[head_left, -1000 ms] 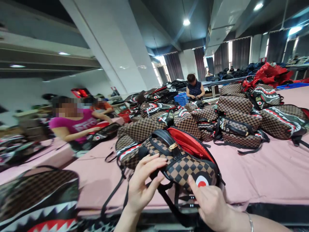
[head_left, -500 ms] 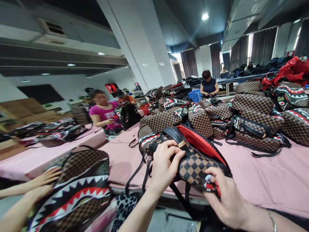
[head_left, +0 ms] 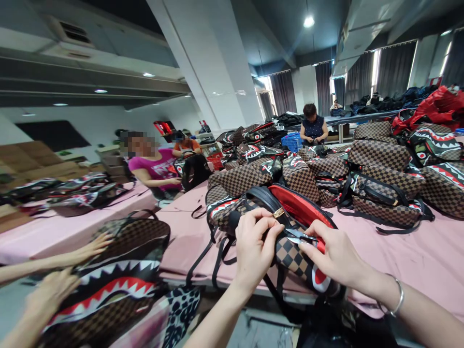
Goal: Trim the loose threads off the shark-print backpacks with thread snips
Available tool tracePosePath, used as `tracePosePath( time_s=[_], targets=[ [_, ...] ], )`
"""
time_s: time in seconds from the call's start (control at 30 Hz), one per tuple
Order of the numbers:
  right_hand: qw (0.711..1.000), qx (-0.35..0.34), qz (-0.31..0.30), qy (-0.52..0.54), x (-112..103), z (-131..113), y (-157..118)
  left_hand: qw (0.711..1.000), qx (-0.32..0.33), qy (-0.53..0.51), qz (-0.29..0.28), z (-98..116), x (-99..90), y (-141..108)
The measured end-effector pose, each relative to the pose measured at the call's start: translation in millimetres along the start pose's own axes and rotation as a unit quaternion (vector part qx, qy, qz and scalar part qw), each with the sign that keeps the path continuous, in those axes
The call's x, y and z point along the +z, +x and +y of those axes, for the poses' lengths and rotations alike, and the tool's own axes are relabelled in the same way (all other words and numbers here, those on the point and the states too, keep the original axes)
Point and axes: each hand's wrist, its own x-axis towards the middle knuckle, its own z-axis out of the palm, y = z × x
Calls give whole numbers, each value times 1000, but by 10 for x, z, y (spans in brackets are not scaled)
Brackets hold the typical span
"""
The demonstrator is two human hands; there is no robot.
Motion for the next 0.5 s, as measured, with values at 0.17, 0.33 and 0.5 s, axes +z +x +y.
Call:
tracePosePath(
  time_s=[0.17,0.33,0.5],
  targets=[
    [1000,-10,-17,-21,-37,-14,38,1000,4,3,2,39,19,7],
    [1000,-15,-6,-8,-53,34,38,1000,-1,-7,11,71,47,23],
    [1000,12,-10,5,-75,71,22,1000,1,-8,17,61,87,47]
  ],
)
